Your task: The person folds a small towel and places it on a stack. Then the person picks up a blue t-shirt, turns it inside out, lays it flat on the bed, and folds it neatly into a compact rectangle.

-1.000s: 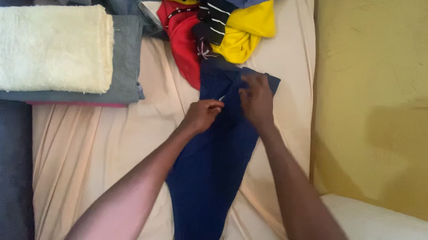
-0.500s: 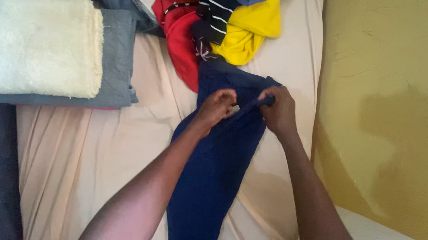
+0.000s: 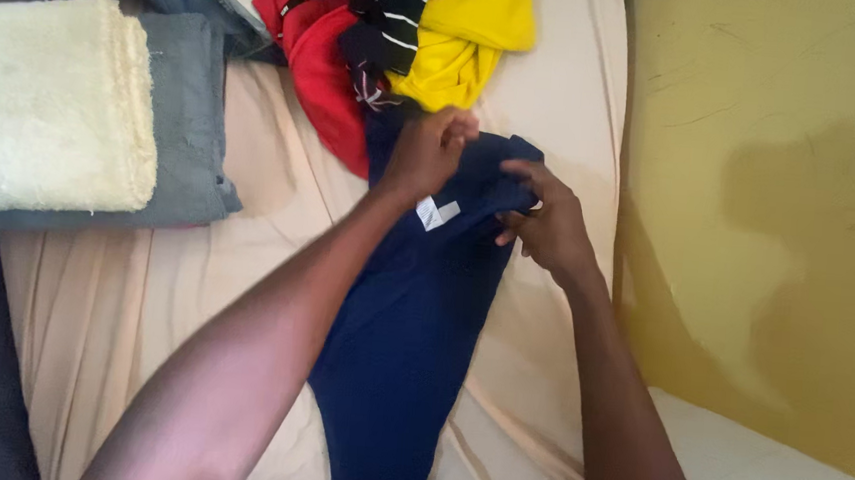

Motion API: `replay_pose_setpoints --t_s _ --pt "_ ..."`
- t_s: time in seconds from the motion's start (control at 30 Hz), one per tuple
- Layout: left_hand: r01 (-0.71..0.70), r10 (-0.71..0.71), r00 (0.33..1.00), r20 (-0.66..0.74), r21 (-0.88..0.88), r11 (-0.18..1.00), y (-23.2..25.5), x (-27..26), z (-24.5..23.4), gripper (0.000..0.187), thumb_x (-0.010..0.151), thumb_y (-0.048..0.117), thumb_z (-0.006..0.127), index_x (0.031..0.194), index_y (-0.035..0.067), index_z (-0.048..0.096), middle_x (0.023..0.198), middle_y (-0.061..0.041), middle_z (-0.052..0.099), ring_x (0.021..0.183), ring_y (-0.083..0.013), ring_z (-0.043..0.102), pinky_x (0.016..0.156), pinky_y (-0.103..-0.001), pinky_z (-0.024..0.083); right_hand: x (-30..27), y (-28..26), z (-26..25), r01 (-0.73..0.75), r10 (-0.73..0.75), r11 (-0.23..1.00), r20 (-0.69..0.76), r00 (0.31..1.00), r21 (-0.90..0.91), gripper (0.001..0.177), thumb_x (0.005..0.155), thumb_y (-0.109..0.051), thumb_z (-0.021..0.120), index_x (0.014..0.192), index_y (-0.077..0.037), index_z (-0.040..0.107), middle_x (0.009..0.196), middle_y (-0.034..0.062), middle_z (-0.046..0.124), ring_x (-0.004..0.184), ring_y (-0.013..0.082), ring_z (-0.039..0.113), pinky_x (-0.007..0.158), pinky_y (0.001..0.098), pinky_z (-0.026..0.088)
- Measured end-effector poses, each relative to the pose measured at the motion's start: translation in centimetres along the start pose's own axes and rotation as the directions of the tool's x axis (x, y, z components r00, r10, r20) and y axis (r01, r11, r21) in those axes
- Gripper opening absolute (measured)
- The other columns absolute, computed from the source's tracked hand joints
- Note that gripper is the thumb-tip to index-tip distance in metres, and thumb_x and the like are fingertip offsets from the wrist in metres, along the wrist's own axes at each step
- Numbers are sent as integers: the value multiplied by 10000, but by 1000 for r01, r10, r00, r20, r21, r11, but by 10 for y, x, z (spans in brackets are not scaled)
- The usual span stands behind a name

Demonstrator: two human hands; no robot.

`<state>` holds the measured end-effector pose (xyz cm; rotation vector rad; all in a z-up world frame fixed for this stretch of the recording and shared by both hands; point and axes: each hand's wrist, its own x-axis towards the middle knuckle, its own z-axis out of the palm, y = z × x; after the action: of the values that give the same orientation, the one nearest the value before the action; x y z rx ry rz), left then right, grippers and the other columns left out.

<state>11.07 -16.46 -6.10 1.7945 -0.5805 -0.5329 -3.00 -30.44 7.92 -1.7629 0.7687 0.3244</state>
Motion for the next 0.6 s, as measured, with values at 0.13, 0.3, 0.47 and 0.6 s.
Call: replay_pose_setpoints --t_s 0.13,0.3,0.47,0.6 --pt "216 -217 973 83 16 976 15 -48 7 237 998 227 609 1109 37 697 931 -112 775 872 -171 759 782 -304 567 5 6 -8 73 -69 996 87 994 -42 259 900 111 670 1104 -42 710 1038 123 691 736 144 729 531 257 542" --pt "450 -410 865 289 -83 889 22 -74 1 575 1142 491 588 1033 -60 711 804 -111 618 783 -111 535 734 -341 487 13 23 -20 358 -357 934 117 927 18 212 903 170 637 988 -13 702 1261 65 649 1030 137 657 825 279 588" --pt "472 -366 857 363 -264 842 32 -75 -15 386 899 433 715 1085 95 692 916 46 710 868 -60 648 784 -248 530 10 23 -19 226 -247 954 89 965 197 214 918 163 636 1019 -20 684 1152 35 657 1039 136 649 910 291 589" --pt "107 -75 991 113 -313 944 29 -74 -20 322 855 237 865 992 38 654 891 3 646 849 -82 587 769 -275 516 12 15 -7 223 -252 935 73 965 277 412 891 173 649 1220 -73 621 1103 10 607 1012 109 611 857 264 554"
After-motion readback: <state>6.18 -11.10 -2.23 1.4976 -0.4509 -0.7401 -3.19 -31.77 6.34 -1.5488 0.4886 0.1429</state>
